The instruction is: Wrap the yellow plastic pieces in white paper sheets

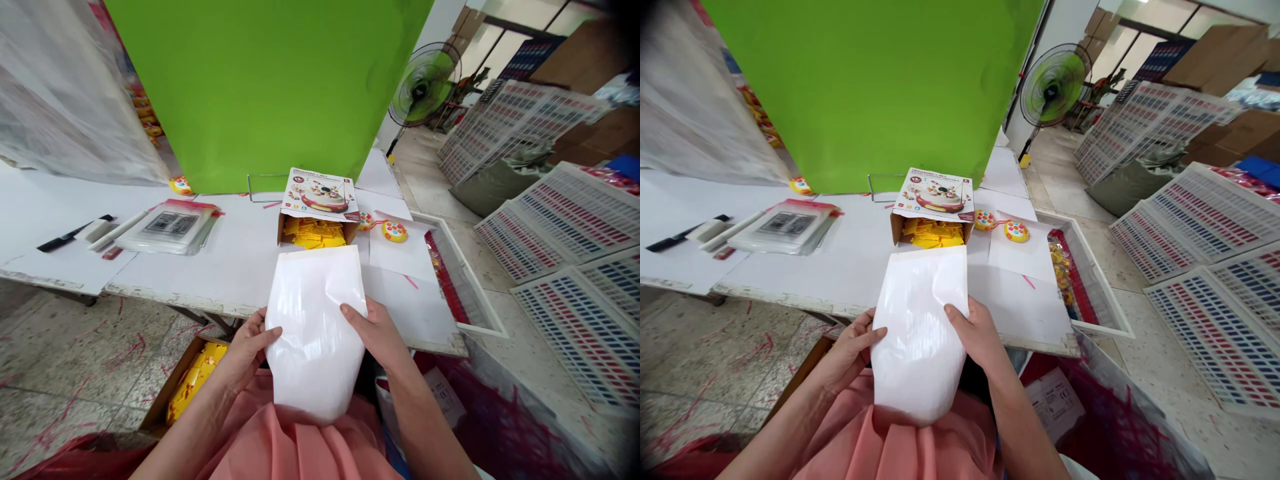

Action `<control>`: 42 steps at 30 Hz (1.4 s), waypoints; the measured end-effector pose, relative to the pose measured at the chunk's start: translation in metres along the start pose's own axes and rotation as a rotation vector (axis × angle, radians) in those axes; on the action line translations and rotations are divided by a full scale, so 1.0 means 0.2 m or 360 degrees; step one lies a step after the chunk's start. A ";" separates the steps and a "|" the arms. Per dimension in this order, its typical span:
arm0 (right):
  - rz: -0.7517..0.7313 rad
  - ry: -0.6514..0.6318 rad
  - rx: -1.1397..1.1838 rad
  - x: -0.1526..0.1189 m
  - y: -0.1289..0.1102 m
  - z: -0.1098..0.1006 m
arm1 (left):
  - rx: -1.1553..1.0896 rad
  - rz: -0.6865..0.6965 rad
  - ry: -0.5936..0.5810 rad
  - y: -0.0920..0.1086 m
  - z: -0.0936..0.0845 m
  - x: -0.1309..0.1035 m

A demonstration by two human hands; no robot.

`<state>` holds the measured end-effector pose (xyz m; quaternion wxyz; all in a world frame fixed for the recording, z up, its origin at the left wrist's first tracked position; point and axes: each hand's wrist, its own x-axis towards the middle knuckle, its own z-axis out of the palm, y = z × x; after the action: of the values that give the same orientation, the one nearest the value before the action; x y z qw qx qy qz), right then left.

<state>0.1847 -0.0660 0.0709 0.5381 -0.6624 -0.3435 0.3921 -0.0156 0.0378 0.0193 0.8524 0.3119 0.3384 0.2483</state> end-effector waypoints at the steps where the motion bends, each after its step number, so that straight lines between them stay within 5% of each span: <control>1: -0.0001 0.0004 -0.0006 0.00 0.00 0.00 | -0.0001 -0.0006 0.0004 0.00 0.00 0.00; 42: -0.0065 -0.0047 0.0027 0.01 0.02 -0.01 | -0.0005 -0.0017 0.0038 -0.01 -0.01 0.01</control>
<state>0.1863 -0.0661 0.0679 0.5465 -0.6447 -0.3615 0.3938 -0.0162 0.0383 0.0154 0.8501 0.3057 0.3498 0.2480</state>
